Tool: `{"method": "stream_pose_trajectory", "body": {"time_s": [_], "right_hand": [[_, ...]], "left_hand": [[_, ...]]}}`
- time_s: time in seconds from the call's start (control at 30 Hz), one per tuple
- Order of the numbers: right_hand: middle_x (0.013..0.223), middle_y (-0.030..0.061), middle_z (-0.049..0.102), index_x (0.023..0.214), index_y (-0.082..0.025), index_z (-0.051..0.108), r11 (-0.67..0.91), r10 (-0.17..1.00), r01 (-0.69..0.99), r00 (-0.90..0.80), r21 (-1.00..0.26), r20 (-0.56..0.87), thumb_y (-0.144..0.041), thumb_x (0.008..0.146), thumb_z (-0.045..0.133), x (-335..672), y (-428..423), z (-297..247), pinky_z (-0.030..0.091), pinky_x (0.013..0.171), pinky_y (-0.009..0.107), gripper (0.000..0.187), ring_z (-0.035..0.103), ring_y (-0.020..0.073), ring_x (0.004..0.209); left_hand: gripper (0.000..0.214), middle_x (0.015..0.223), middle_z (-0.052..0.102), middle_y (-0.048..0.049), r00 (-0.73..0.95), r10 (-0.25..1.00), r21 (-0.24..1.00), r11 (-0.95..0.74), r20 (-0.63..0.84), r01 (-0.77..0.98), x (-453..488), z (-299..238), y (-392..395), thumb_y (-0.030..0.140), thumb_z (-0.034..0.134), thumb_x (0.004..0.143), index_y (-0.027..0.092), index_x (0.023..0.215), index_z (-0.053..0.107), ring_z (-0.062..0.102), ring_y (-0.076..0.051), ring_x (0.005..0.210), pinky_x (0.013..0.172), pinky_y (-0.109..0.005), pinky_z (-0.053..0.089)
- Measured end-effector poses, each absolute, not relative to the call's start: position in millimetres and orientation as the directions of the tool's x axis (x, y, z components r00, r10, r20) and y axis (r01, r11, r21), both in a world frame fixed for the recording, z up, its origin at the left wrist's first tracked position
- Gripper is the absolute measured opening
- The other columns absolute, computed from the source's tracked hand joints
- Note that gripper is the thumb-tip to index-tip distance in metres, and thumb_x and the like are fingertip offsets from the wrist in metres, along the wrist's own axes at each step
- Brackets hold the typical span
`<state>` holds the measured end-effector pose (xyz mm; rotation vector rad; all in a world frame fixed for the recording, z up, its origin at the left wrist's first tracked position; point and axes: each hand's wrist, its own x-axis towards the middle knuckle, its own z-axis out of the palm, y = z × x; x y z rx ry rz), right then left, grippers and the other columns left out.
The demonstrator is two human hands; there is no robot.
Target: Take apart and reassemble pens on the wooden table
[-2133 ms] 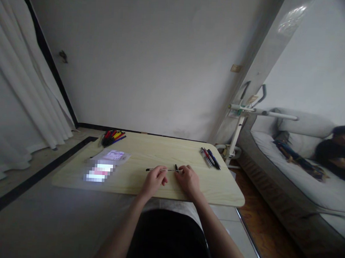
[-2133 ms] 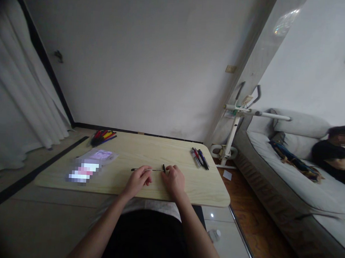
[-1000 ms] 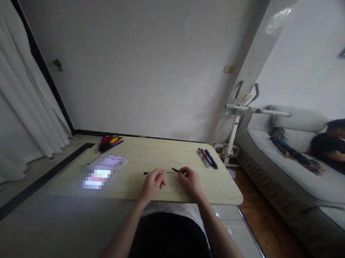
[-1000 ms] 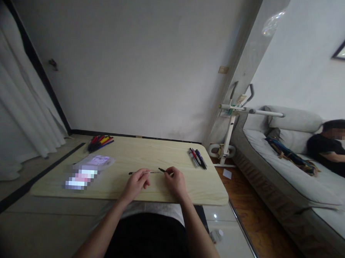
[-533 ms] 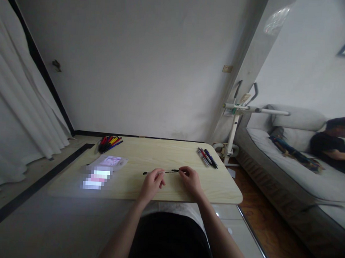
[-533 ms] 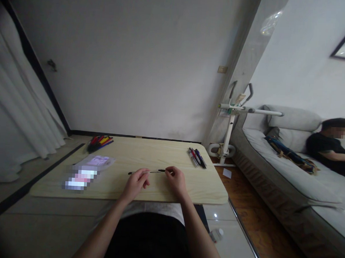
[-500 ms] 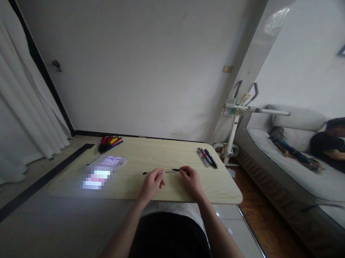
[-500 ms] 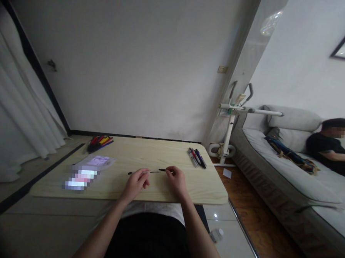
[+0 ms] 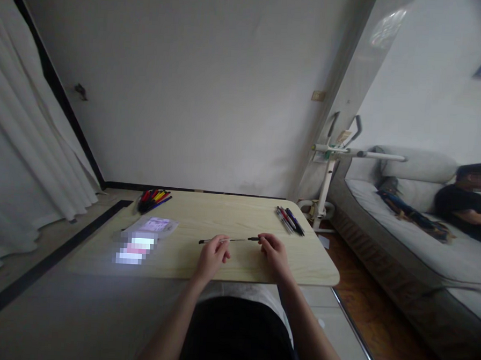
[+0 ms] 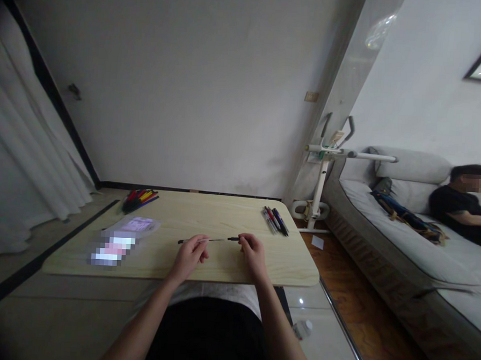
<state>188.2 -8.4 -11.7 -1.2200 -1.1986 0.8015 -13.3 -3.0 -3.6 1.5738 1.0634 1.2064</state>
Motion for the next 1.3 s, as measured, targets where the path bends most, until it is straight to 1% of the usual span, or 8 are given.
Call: {"method": "stream_pose_trajectory", "body": {"time_s": [0.13, 0.6, 0.73, 0.9, 1.0, 1.1, 1.2, 1.3], "right_hand": [[0.068, 0.0024, 0.056, 0.086, -0.016, 0.061, 0.218, 0.94, 0.103, 0.246, -0.971, 0.237, -0.041, 0.071, 0.053, 186.5, -14.9, -12.1, 0.037, 0.048, 0.022, 0.03, 0.046, 0.0107, 0.053], [0.07, 0.0042, 0.059, 0.087, -0.014, 0.06, 0.22, 0.935, 0.153, 0.25, -0.963, 0.253, -0.044, 0.072, 0.05, 184.0, -19.1, -7.5, 0.04, 0.049, 0.023, 0.035, 0.049, 0.0117, 0.054], [0.073, 0.0058, 0.062, 0.083, -0.015, 0.062, 0.229, 0.916, 0.32, 0.248, -0.919, 0.315, -0.039, 0.072, 0.051, 181.4, -16.9, -3.8, 0.042, 0.056, 0.026, 0.029, 0.054, 0.0155, 0.062], [0.065, 0.0038, 0.062, 0.083, -0.019, 0.065, 0.191, 0.924, 0.652, 0.133, -0.734, 0.358, -0.033, 0.073, 0.048, 180.0, -16.1, -1.6, 0.04, 0.055, 0.028, 0.024, 0.053, 0.0162, 0.056], [0.075, 0.0053, 0.063, 0.084, -0.019, 0.064, 0.232, 0.914, 0.74, 0.057, -0.632, 0.402, -0.03, 0.072, 0.048, 182.6, -14.2, -4.7, 0.041, 0.062, 0.03, 0.022, 0.055, 0.0181, 0.065], [0.081, 0.0074, 0.063, 0.081, -0.019, 0.064, 0.311, 0.89, 0.761, -0.024, -0.569, 0.455, -0.03, 0.073, 0.05, 184.2, -12.1, -7.2, 0.041, 0.072, 0.032, 0.02, 0.055, 0.0206, 0.077], [0.084, 0.0092, 0.061, 0.087, -0.017, 0.064, 0.308, 0.888, 0.737, 0.005, -0.602, 0.46, -0.035, 0.073, 0.052, 178.0, -13.5, -3.3, 0.041, 0.071, 0.034, 0.026, 0.054, 0.021, 0.076], [0.082, 0.009, 0.062, 0.096, -0.016, 0.063, 0.311, 0.919, 0.585, 0.018, -0.749, 0.395, -0.042, 0.075, 0.05, 160.7, -19.7, 6.8, 0.043, 0.06, 0.03, 0.035, 0.053, 0.0173, 0.064]], "left_hand": [[0.032, 0.054, 0.055, 0.0017, 0.178, 0.953, 0.953, -0.27, 0.245, 0.134, -13.1, -3.1, -3.6, 0.04, 0.046, 0.078, 0.014, 0.095, 0.054, 0.049, -0.01, 0.045, 0.044, -0.02, 0.037], [0.033, 0.053, 0.053, 0.0016, 0.175, 0.958, 0.955, -0.256, 0.229, 0.151, -12.7, -1.0, -5.6, 0.04, 0.045, 0.078, 0.013, 0.095, 0.054, 0.047, -0.01, 0.045, 0.044, -0.02, 0.037], [0.033, 0.053, 0.053, 0.0018, 0.158, 0.956, 0.954, -0.27, 0.248, 0.133, -12.7, -2.1, -4.9, 0.04, 0.045, 0.078, 0.013, 0.095, 0.054, 0.047, -0.009, 0.044, 0.044, -0.02, 0.037], [0.034, 0.052, 0.054, 0.0021, 0.131, 0.963, 0.965, -0.247, 0.235, 0.083, -10.8, -3.6, -4.9, 0.04, 0.045, 0.078, 0.013, 0.097, 0.053, 0.047, -0.008, 0.043, 0.042, -0.018, 0.036], [0.035, 0.051, 0.053, 0.0024, 0.112, 0.969, 0.973, -0.226, 0.22, 0.047, -9.1, -4.2, -4.3, 0.041, 0.045, 0.078, 0.012, 0.096, 0.053, 0.046, -0.008, 0.041, 0.04, -0.018, 0.035], [0.036, 0.051, 0.054, 0.0016, 0.099, 0.974, 0.978, -0.207, 0.206, -0.002, -7.8, -3.3, -4.0, 0.042, 0.046, 0.078, 0.012, 0.095, 0.054, 0.045, -0.008, 0.04, 0.039, -0.017, 0.034], [0.038, 0.049, 0.053, 0.0016, 0.093, 0.978, 0.982, -0.184, 0.188, -0.05, -5.4, 0.2, -5.6, 0.043, 0.045, 0.078, 0.011, 0.097, 0.055, 0.043, -0.007, 0.037, 0.037, -0.017, 0.033], [0.04, 0.048, 0.052, 0.0017, 0.095, 0.977, 0.979, -0.183, 0.191, -0.087, 0.1, 6.4, -8.8, 0.044, 0.044, 0.079, 0.011, 0.098, 0.056, 0.043, -0.007, 0.037, 0.037, -0.017, 0.034]]}}
